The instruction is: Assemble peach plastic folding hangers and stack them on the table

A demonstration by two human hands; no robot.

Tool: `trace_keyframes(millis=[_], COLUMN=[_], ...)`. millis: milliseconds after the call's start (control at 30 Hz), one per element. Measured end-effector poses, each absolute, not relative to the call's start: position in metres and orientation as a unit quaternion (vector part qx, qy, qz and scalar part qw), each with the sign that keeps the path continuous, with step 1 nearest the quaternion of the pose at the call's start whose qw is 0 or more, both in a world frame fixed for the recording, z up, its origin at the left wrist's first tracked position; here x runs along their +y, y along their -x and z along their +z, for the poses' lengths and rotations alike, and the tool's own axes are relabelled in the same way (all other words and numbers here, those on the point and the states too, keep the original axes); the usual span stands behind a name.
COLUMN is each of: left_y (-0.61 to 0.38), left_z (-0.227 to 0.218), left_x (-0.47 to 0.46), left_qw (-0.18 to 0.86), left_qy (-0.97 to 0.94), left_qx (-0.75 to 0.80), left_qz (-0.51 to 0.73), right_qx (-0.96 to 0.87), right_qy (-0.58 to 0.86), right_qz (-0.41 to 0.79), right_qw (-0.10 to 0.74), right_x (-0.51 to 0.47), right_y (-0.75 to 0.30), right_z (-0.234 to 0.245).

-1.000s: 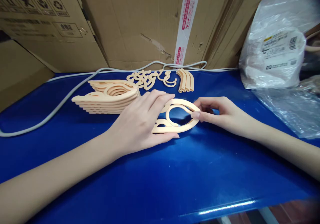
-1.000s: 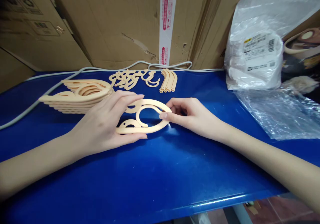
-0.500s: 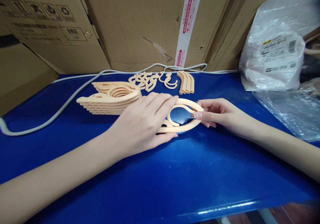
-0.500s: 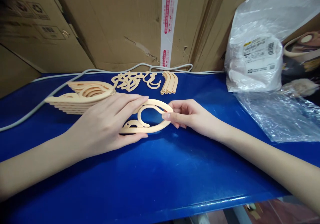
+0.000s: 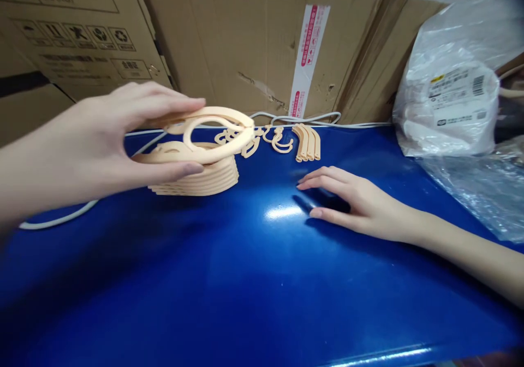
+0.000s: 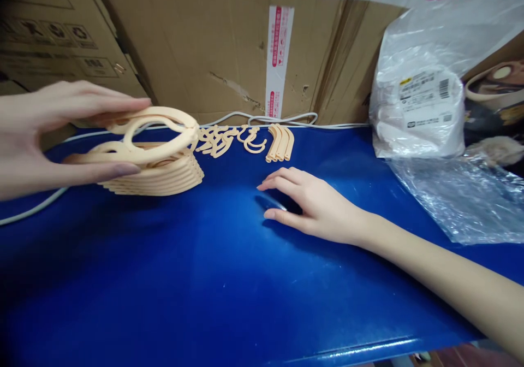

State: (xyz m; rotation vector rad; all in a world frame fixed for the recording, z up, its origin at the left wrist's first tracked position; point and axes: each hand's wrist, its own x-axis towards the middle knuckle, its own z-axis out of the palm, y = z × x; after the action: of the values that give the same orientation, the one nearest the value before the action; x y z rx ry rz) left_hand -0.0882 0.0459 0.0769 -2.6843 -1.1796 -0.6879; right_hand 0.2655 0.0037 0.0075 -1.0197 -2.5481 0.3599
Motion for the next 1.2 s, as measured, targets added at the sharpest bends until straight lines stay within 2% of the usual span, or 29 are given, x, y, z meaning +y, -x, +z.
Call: trace_keyframes(millis=[100,300,700,1200], left_y=[0.108,0.121,0.135,0.125], left_z=[0.074,0.066,0.057,0.061], left_x=[0.057,0.065,0.080,0.077], left_qw=[0.045,0.007,0.001,-0.057], left_qy=[0.886,0.884,0.893,0.847], left_qx=[-0.416,-0.430,-0.429,-0.517], left_qz=[-0.202,-0.185,-0.139,-0.107], right_qx=[-0.923,-0.927,-0.926,-0.927], right_qy=[0.346,0.349,0.355,0.357], right_qz=[0.084,0.080,0.084,0.077], right_qw=[0.144,0.108,0.098,0.088], right_x=[0.007,0.008,0.007,0.008], right_y=[-0.266,-0.269,-0.268,-0.270], right_z=[0.003,0.000,0.001,-0.001])
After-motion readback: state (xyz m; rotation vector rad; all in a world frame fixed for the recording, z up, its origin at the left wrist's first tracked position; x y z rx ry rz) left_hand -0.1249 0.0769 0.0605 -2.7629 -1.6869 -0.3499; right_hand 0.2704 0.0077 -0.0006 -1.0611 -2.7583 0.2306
